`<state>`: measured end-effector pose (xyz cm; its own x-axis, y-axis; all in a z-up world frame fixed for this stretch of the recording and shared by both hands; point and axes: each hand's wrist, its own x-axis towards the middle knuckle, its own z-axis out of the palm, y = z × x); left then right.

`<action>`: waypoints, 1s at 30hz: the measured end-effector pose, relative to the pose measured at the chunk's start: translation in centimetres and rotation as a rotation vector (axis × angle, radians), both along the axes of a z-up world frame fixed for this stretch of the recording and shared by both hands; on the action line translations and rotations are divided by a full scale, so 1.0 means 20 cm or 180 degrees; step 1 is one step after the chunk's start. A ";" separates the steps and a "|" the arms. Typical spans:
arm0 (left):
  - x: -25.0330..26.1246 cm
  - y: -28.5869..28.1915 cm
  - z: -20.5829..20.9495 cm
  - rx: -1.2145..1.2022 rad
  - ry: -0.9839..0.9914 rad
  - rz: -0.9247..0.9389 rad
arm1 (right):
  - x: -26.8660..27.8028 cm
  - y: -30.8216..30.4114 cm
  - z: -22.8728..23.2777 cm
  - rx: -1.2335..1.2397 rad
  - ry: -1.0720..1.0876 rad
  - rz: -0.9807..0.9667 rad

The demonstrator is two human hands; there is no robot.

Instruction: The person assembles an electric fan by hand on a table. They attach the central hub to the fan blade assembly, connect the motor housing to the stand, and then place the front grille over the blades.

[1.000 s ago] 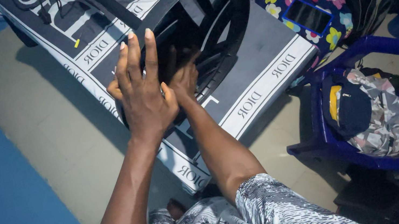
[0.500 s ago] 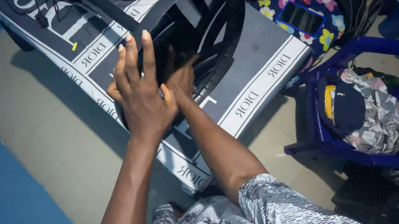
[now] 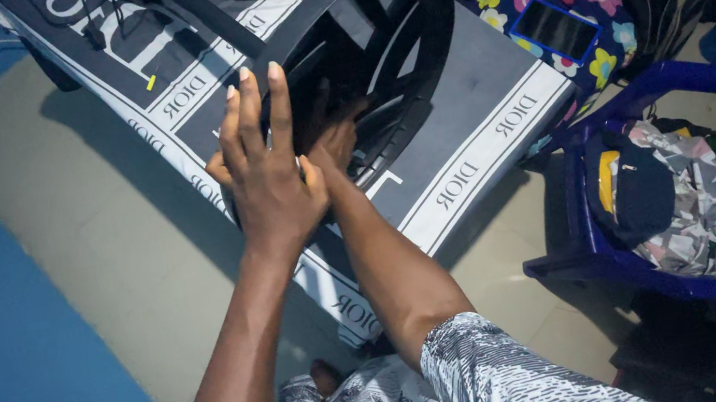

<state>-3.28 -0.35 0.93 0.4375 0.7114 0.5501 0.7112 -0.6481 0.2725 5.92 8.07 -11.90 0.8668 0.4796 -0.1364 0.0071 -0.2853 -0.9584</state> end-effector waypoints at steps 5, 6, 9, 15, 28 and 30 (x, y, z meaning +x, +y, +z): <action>0.01 0.01 0.00 0.0064 0.0032 -0.0003 | -0.01 -0.01 0.02 -0.0073 -0.0321 0.0214; 0.01 0.01 0.00 0.0051 0.0022 -0.0013 | -0.01 -0.02 0.02 -0.0124 -0.0453 0.0303; 0.02 0.01 0.00 0.0026 -0.0034 -0.0063 | -0.02 -0.03 0.02 -0.0448 -0.1216 0.0643; 0.05 0.02 0.01 0.0051 0.0058 -0.0036 | 0.01 -0.02 0.04 -0.0673 -0.2010 0.0942; 0.04 0.01 0.03 0.0034 0.0004 0.0011 | 0.05 0.07 -0.18 -0.0555 -0.1909 0.0683; 0.02 0.01 0.03 -0.0017 -0.0014 -0.0014 | 0.06 0.07 -0.16 -0.0357 -0.1003 0.0494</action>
<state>-2.89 -0.19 1.61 0.4383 0.7124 0.5482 0.7070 -0.6498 0.2791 7.06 9.52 -15.11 0.7927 0.6060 0.0666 0.3484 -0.3607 -0.8652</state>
